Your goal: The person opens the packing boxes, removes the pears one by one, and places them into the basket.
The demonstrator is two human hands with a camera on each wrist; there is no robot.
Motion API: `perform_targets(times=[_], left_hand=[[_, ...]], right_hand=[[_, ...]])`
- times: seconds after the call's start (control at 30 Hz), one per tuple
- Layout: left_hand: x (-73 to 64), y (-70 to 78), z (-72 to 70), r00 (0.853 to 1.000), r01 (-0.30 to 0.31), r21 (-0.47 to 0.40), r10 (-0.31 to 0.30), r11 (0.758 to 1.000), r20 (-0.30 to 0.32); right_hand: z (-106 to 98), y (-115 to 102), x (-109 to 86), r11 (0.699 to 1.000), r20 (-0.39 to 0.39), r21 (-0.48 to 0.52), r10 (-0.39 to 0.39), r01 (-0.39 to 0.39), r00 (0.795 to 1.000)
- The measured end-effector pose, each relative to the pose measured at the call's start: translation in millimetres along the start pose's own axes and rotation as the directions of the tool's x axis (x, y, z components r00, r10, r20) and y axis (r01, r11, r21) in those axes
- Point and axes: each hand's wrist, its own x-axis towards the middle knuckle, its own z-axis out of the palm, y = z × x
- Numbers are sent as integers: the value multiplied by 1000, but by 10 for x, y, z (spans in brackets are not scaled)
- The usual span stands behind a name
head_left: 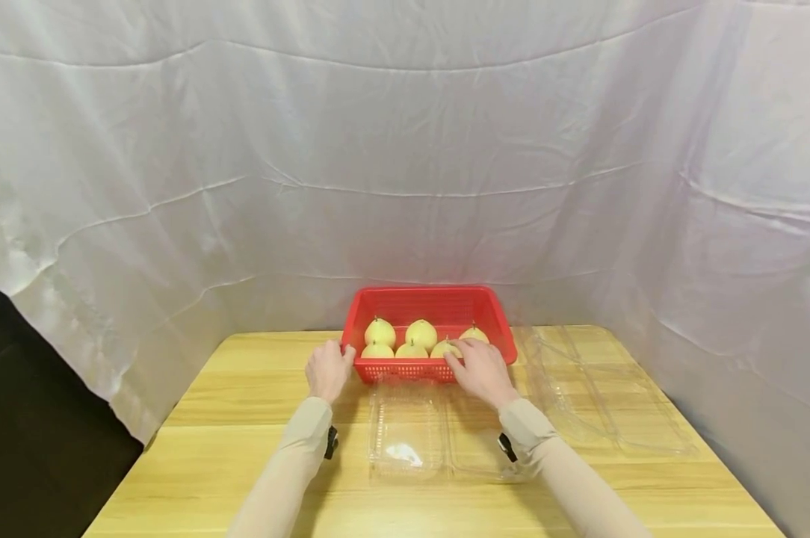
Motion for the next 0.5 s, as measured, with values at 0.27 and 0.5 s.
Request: perform_targets(times=[0.27,0.5], left_hand=[[-52,-34,-42,1000,-3,-1,3,1000,31],[-116,-12,-134,989,-119,39,115,992,93]], right_hand=[[-120,-29,-146,997,167,-45,66,-59,984],[-225,-35,-236,996,234,-32,93,-88,968]])
